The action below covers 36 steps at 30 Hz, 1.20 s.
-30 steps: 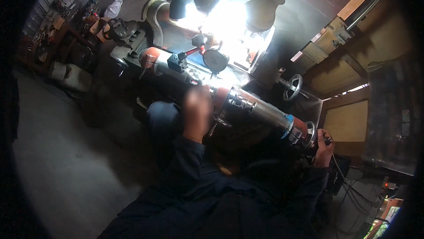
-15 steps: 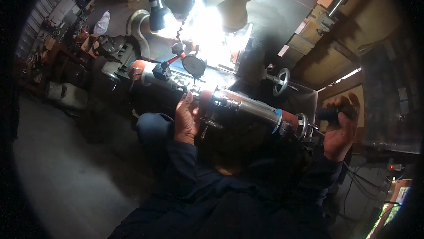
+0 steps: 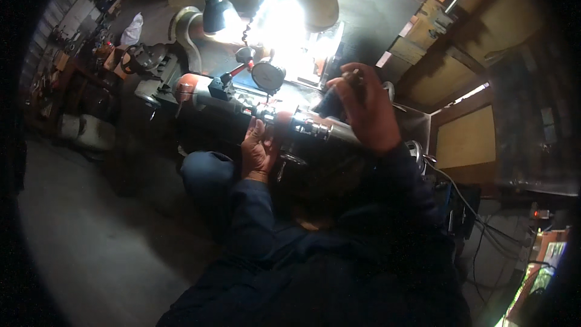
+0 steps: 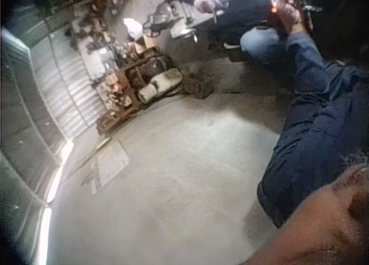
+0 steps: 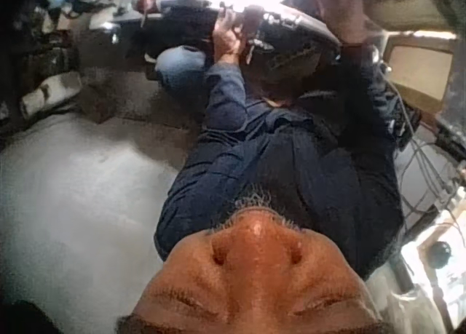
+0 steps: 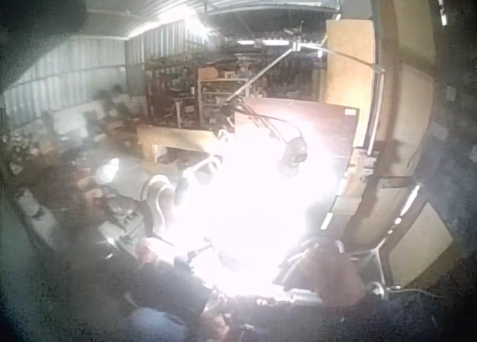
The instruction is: Using a dial indicator and tools to calibrate or repair a piece of precision machinery.
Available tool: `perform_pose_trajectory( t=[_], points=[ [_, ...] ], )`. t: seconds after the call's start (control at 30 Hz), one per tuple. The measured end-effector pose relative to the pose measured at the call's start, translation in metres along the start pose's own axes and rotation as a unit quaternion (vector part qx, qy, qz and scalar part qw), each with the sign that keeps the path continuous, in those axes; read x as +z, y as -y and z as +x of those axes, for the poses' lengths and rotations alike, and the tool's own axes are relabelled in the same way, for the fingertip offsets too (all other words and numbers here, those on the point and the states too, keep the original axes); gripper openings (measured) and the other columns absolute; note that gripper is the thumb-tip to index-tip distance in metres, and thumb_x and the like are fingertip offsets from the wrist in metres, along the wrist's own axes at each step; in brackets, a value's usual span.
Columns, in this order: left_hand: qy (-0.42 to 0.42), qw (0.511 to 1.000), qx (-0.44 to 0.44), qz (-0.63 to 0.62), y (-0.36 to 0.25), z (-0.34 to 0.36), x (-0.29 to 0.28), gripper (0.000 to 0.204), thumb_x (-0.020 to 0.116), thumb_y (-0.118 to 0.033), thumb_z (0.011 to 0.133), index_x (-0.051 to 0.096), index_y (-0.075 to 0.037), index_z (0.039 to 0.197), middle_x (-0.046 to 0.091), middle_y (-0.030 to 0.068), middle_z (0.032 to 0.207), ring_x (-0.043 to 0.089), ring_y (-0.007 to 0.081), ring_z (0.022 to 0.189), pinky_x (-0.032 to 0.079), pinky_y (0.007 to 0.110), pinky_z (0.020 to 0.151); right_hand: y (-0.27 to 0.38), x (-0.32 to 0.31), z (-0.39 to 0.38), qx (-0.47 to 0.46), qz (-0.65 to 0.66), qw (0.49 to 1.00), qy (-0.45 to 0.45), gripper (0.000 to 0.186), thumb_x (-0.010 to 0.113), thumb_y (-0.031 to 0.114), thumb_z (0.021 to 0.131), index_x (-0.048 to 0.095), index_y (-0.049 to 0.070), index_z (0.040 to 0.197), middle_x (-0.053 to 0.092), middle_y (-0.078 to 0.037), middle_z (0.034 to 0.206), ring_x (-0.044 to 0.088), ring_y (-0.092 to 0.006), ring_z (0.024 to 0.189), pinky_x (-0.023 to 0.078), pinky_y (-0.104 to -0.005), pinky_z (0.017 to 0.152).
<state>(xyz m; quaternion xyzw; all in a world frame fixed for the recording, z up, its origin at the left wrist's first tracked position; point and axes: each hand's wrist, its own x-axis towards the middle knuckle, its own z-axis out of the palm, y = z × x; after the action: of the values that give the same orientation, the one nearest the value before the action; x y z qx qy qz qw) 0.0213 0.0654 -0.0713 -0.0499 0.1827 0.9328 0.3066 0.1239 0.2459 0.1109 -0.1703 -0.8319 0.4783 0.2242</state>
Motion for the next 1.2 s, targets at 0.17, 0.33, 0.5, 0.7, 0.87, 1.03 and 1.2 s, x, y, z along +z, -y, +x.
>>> perform_pose_trajectory(
  t=[0.17,0.33,0.5,0.7,0.87,1.03,1.2],
  points=[
    [0.028,0.998,0.003,0.059,-0.002,0.002,-0.002,0.025,0.069,-0.014,0.091,0.058,-0.011,0.113,0.056,-0.0038,0.082,0.048,0.0049,0.064,0.038,0.018,0.055,-0.015,0.025,0.007,-0.083,-0.042,0.996,-0.015,0.026,0.062,0.022,0.095,0.055,0.003,0.112,0.068,-0.015,0.086,0.068,-0.0231,0.074,0.052,-0.0334,0.068],
    [0.043,0.998,0.005,0.052,-0.003,0.002,-0.003,0.026,0.069,-0.016,0.092,0.058,-0.007,0.114,0.057,-0.0015,0.08,0.043,0.0068,0.06,0.041,0.019,0.059,-0.024,0.031,0.009,-0.089,-0.065,0.994,-0.015,0.027,0.062,0.023,0.096,0.054,0.003,0.112,0.068,-0.015,0.086,0.069,-0.0251,0.079,0.052,-0.0339,0.07],
    [0.022,0.997,0.013,0.069,-0.003,0.0,0.001,0.028,0.071,-0.019,0.09,0.059,-0.008,0.113,0.056,-0.0029,0.077,0.043,0.0059,0.061,0.039,0.019,0.059,-0.019,0.035,0.008,-0.079,-0.064,0.995,-0.007,0.027,0.061,0.022,0.097,0.054,0.002,0.112,0.068,-0.015,0.087,0.069,-0.025,0.079,0.052,-0.0343,0.07],
    [0.027,0.996,0.005,0.081,-0.006,-0.001,0.003,0.024,0.072,-0.019,0.09,0.057,-0.01,0.107,0.059,-0.0028,0.082,0.05,0.005,0.064,0.038,0.018,0.055,-0.016,0.036,0.007,-0.075,-0.035,0.996,-0.021,0.024,0.06,0.021,0.098,0.054,0.004,0.114,0.07,-0.014,0.089,0.07,-0.0234,0.079,0.052,-0.0327,0.072],
    [0.014,0.995,-0.006,0.096,-0.007,-0.002,0.001,0.026,0.072,-0.022,0.091,0.057,-0.01,0.108,0.059,-0.0032,0.08,0.05,0.0049,0.063,0.038,0.018,0.054,-0.015,0.037,0.01,-0.06,-0.043,0.997,-0.025,0.023,0.057,0.019,0.098,0.053,0.003,0.115,0.07,-0.012,0.09,0.067,-0.0193,0.074,0.052,-0.0319,0.069],
    [0.044,0.985,0.004,0.167,-0.01,0.001,0.0,0.037,0.071,-0.027,0.09,0.056,-0.012,0.121,0.053,-0.0046,0.075,0.045,0.0054,0.063,0.037,0.021,0.056,-0.003,0.023,0.003,-0.03,0.019,0.999,-0.029,0.026,0.052,0.018,0.101,0.048,0.004,0.122,0.07,-0.007,0.096,0.056,-0.0088,0.068,0.047,-0.0244,0.063],
    [0.057,0.931,0.047,0.357,-0.018,0.001,-0.002,0.045,0.065,-0.045,0.093,0.056,-0.005,0.111,0.056,-0.0023,0.076,0.049,0.0035,0.062,0.037,0.018,0.053,0.007,0.017,-0.011,-0.049,0.026,0.997,-0.057,0.024,0.05,0.014,0.102,0.047,0.003,0.123,0.069,-0.007,0.098,0.057,-0.0083,0.074,0.046,-0.0237,0.067]
  ],
)
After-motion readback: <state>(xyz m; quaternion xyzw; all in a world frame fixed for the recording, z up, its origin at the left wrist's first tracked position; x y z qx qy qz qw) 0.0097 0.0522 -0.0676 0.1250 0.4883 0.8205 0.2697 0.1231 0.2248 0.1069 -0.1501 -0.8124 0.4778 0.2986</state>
